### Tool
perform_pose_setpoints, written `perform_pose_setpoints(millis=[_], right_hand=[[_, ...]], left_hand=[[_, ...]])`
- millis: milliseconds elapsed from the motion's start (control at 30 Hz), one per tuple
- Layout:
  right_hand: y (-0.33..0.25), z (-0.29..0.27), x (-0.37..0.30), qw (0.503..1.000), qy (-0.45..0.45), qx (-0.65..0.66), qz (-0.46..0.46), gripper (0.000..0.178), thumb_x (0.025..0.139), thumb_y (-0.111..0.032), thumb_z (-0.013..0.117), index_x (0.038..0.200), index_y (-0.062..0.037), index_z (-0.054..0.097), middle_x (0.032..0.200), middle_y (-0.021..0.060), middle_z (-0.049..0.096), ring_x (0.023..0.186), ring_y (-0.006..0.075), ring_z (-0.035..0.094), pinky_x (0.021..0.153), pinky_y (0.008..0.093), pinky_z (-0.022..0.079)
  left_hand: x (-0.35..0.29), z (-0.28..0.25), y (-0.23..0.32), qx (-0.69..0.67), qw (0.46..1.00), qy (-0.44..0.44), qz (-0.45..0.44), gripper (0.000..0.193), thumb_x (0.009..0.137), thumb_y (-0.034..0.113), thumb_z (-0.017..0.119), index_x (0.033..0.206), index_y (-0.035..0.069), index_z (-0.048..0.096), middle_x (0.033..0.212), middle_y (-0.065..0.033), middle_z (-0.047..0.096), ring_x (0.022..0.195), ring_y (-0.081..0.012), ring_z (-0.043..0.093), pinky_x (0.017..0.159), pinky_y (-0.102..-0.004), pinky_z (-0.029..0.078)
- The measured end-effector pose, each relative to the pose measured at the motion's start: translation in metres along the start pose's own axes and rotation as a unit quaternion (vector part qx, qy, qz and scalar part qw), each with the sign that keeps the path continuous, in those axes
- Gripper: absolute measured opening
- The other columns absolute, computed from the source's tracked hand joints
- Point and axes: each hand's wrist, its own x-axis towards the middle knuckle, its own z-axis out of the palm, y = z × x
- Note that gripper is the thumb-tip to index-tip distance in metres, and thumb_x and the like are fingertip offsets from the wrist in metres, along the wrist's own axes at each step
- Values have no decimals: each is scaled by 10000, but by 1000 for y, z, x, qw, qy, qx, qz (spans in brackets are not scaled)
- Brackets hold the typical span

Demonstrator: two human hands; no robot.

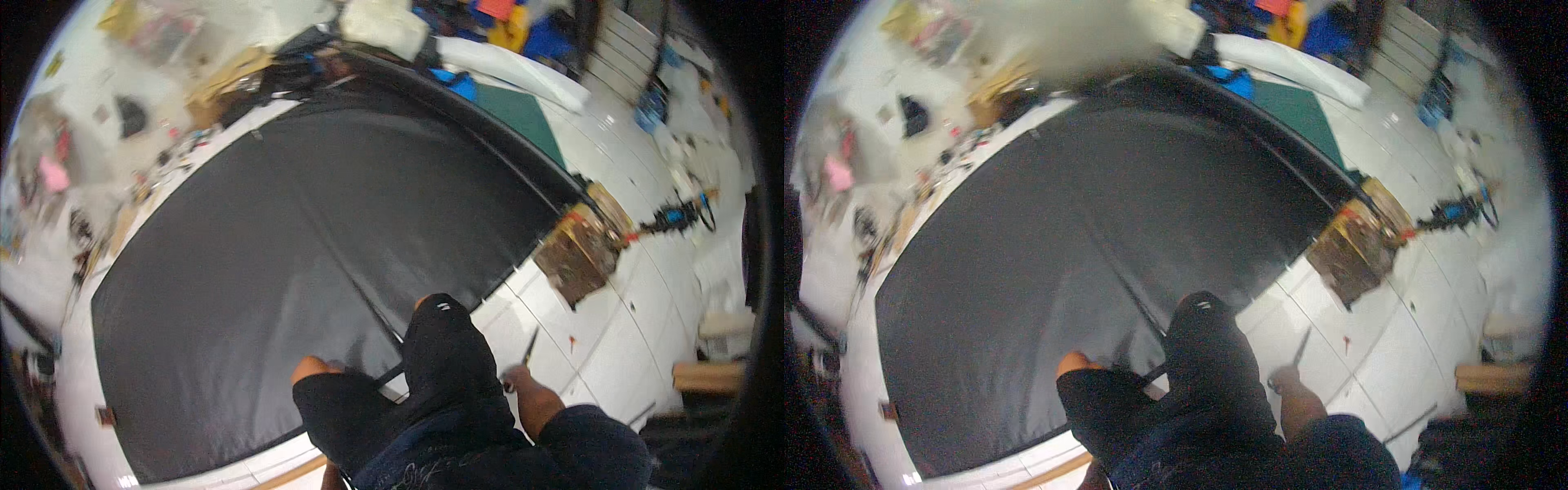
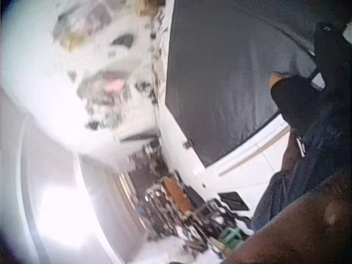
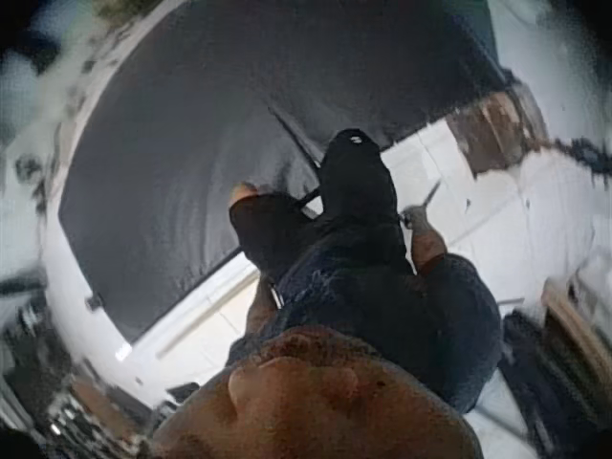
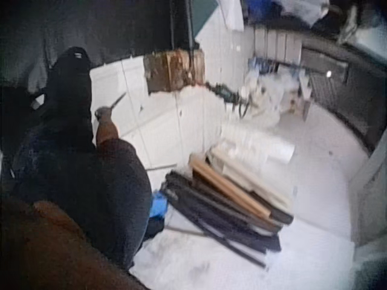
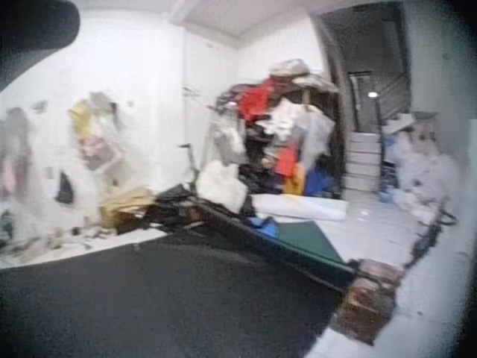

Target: The person spreads out a large black sheet on the floor and cuts through it using scissors. They then adjust the sheet, align it using a cardboard tube, and cut the fabric again with scissors.

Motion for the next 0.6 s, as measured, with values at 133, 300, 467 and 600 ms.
perform_pose_setpoints(millis=[133, 300, 467, 600], right_hand=[[-31, -133, 17, 934, 0, 296, 199, 393, 852, -318, 573, 1112, -29, 635, 1105, 209, 646, 1069, 336, 620, 907, 475, 476], [-89, -226, 90, 923, 204, 308, -107, 539, 887, -386, 583, 1339, -100, 522, 1354, 211, 490, 1271, 358, 458, 1077, 485, 335], [-137, -230, 112, 924, 307, 154, -171, 606, 931, -439, 519, 1468, -200, 371, 1569, 128, 171, 1434, 388, 173, 1097, 625, 208], [-126, -257, 133, 956, 176, 223, -72, 448, 950, -391, 488, 1333, -164, 525, 1420, 166, 434, 1283, 375, 427, 1054, 520, 335]], left_hand=[[-4, 3, 14, 40, 999, -15, 8, 494, 862, 407, 599, 1224, 71, 595, 1190, -227, 590, 1118, -359, 554, 947, -415, 443], [-3, 31, 36, 51, 998, -36, 19, 462, 861, 384, 614, 1196, 66, 609, 1146, -221, 612, 1070, -353, 579, 915, -412, 460], [-20, 22, 31, 46, 999, -20, -10, 431, 861, 362, 629, 1168, 60, 623, 1103, -215, 634, 1023, -348, 605, 883, -409, 477], [-62, 9, 31, 27, 998, -30, -37, 405, 861, 344, 641, 1146, 56, 634, 1068, -211, 651, 986, -343, 626, 858, -407, 491]])
